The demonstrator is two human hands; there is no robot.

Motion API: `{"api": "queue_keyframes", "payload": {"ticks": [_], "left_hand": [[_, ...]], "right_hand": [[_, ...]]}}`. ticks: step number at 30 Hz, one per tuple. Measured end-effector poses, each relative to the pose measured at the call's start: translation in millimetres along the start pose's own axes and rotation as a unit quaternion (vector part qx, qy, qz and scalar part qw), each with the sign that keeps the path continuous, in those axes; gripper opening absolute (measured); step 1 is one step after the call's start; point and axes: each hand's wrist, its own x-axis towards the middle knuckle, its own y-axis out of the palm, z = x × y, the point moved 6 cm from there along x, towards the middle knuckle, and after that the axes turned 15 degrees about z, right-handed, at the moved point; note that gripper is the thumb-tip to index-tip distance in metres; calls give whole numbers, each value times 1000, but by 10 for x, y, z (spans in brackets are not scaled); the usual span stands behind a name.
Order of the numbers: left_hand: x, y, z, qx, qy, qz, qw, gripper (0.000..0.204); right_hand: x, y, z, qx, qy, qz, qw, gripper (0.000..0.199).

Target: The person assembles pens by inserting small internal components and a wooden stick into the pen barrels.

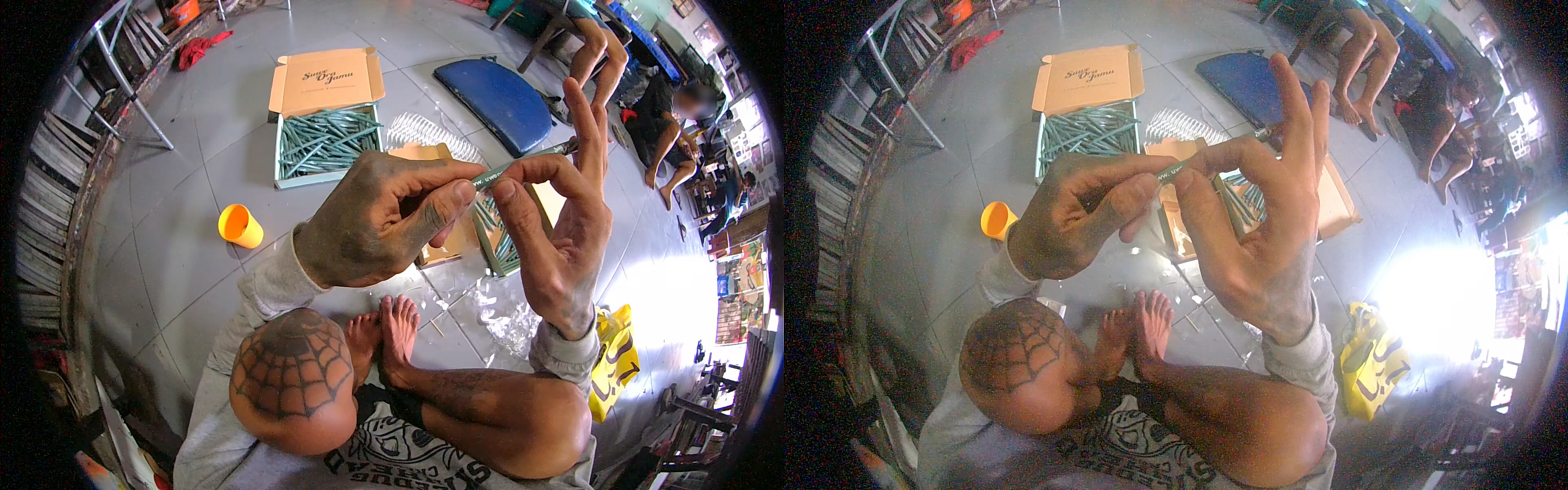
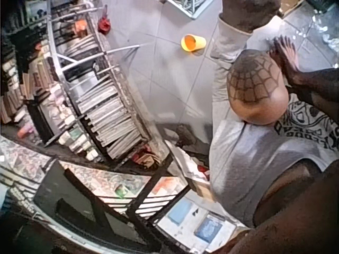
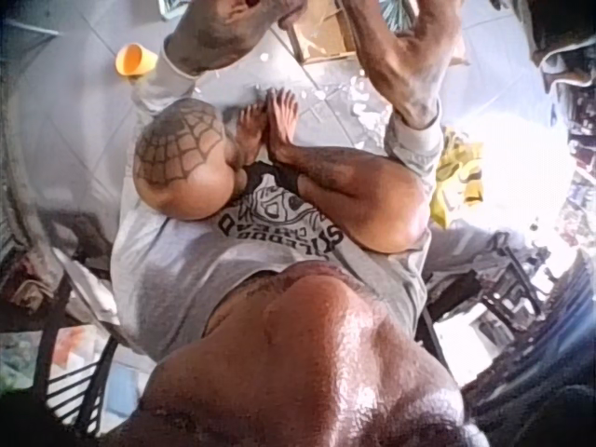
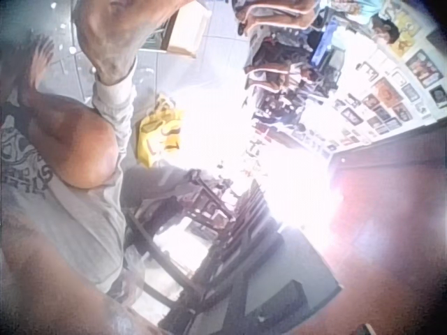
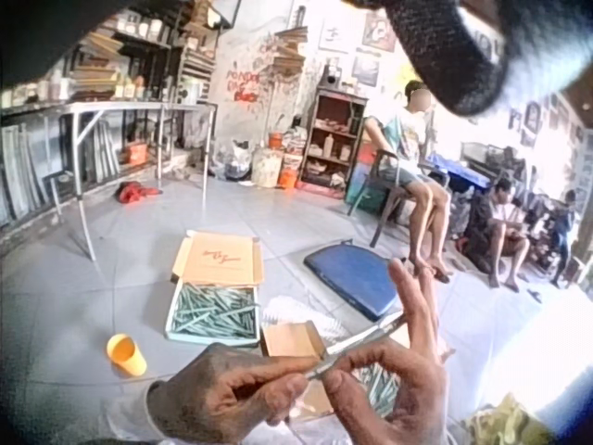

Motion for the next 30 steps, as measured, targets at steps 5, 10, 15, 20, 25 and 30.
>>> {"api": "queue_keyframes", "payload": {"ticks": [5,10,15,20,25,30], "left_hand": [[-14,-32,-11,34,-14,25,999,34],[-7,-44,57,70,6,25,997,37],[-8,-58,-18,63,-7,41,997,39],[8,-57,-4,70,-4,35,997,36],[-10,-99,-50,84,-6,31,996,34],[-22,-108,-62,105,-5,25,994,33]], "right_hand": [[19,37,4,9,3,-4,1000,13],[23,28,25,-12,-2,-14,1000,12],[44,40,60,-11,-7,-11,1000,13],[33,49,-12,51,12,13,999,15],[52,72,-53,99,23,38,994,13],[63,88,-27,91,27,43,995,13]]}}
